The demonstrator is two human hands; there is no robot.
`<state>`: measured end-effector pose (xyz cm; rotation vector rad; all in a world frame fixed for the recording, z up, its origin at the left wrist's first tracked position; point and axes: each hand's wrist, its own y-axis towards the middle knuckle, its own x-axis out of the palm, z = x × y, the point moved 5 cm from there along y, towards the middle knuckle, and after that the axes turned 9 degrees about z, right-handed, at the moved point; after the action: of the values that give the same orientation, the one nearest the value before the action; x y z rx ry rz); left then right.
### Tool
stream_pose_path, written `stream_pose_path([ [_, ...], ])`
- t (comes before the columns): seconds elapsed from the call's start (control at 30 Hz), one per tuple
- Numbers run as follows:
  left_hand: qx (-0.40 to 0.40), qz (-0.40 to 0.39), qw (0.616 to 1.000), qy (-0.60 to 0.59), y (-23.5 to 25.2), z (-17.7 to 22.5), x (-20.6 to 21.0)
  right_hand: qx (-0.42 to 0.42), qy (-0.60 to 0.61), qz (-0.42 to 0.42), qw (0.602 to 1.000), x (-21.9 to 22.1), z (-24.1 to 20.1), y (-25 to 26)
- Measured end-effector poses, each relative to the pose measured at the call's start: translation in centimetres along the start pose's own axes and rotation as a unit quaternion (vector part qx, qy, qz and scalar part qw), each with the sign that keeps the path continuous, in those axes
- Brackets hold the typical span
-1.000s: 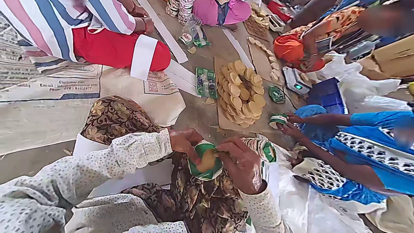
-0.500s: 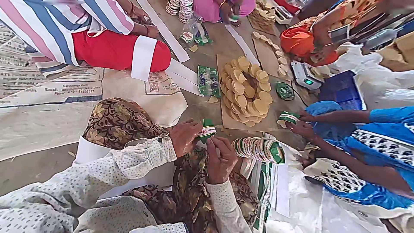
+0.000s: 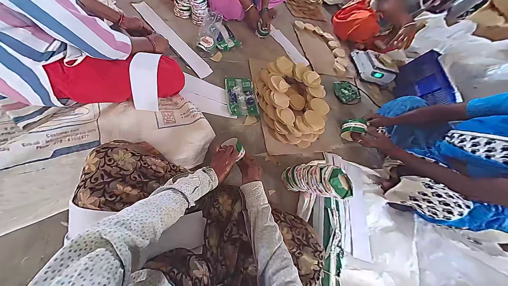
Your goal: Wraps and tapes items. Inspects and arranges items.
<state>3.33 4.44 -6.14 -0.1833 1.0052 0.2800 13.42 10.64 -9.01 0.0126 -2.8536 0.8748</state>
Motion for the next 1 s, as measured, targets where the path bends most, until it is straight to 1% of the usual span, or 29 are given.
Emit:
stream_pose_path([
  [0.07,0.033,-0.047,0.998,0.012,0.3,0.1,1.0,-0.015,-0.079,0.002,0.997,-1.4,0.1,2.3],
  [0.1,0.048,-0.074,0.996,0.025,0.5,0.1,1.4,-0.040,-0.157,-0.005,0.987,-2.2,-0.1,3.4],
  [0.13,0.061,-0.103,0.992,0.038,0.7,0.1,1.8,-0.075,-0.264,-0.012,0.961,-3.0,-0.6,4.0],
  [0.17,0.072,-0.134,0.987,0.056,0.9,0.3,2.0,-0.117,-0.381,-0.008,0.917,-3.4,-1.8,4.0],
  [0.2,0.078,-0.157,0.982,0.069,1.4,0.7,1.9,-0.168,-0.487,-0.002,0.857,-3.4,-3.6,3.3],
  [0.23,0.080,-0.174,0.979,0.072,1.9,1.1,1.7,-0.223,-0.553,0.009,0.803,-3.0,-5.1,2.3],
  [0.27,0.081,-0.191,0.976,0.068,2.3,1.2,1.5,-0.269,-0.579,0.007,0.769,-2.6,-5.9,1.4],
  [0.3,0.083,-0.202,0.974,0.063,2.8,1.1,1.3,-0.310,-0.585,-0.016,0.750,-2.0,-6.6,0.5],
  [0.33,0.089,-0.205,0.973,0.058,3.3,0.7,1.1,-0.338,-0.592,-0.058,0.729,-1.2,-6.8,-0.2],
  [0.37,0.099,-0.205,0.972,0.054,3.5,0.2,1.1,-0.349,-0.612,-0.110,0.701,-0.4,-6.7,-0.9],
  [0.4,0.108,-0.200,0.972,0.054,3.6,-0.1,0.8,-0.335,-0.646,-0.162,0.666,0.5,-6.4,-1.3],
  [0.43,0.108,-0.201,0.971,0.070,3.6,0.0,0.3,-0.307,-0.693,-0.206,0.618,1.2,-5.9,-1.5],
  [0.5,0.065,-0.272,0.951,0.130,3.0,1.8,-2.4,-0.266,-0.768,-0.254,0.525,2.3,-4.7,-1.3],
  [0.53,0.056,-0.290,0.944,0.144,2.8,2.4,-3.2,-0.258,-0.785,-0.261,0.499,2.7,-4.3,-1.0],
  [0.57,0.053,-0.294,0.943,0.146,2.5,2.7,-3.6,-0.253,-0.795,-0.263,0.485,2.9,-4.2,-0.8],
  [0.63,0.049,-0.289,0.946,0.139,2.0,2.9,-3.8,-0.251,-0.797,-0.269,0.478,3.1,-4.6,-0.9],
  [0.73,0.039,-0.294,0.939,0.173,1.6,3.2,-3.8,-0.245,-0.801,-0.288,0.464,2.9,-5.3,-1.6],
  [0.8,0.046,-0.294,0.935,0.190,1.4,3.3,-3.8,-0.247,-0.795,-0.299,0.467,2.0,-4.5,-0.9],
  [0.83,0.056,-0.293,0.933,0.199,1.4,3.3,-3.7,-0.249,-0.790,-0.299,0.474,1.5,-3.9,-0.7],
  [0.87,0.066,-0.291,0.932,0.205,1.3,3.3,-3.7,-0.246,-0.783,-0.302,0.486,1.0,-3.5,-0.6],
  [0.93,0.080,-0.294,0.925,0.229,1.4,3.3,-3.3,-0.241,-0.759,-0.304,0.523,0.5,-3.5,-1.0],
  [0.97,0.086,-0.295,0.920,0.243,1.4,3.1,-2.8,-0.241,-0.736,-0.305,0.554,0.3,-3.6,-1.0],
  [1.0,0.103,-0.281,0.923,0.241,1.7,2.4,-2.0,-0.249,-0.703,-0.298,0.596,0.1,-4.0,-1.0],
])
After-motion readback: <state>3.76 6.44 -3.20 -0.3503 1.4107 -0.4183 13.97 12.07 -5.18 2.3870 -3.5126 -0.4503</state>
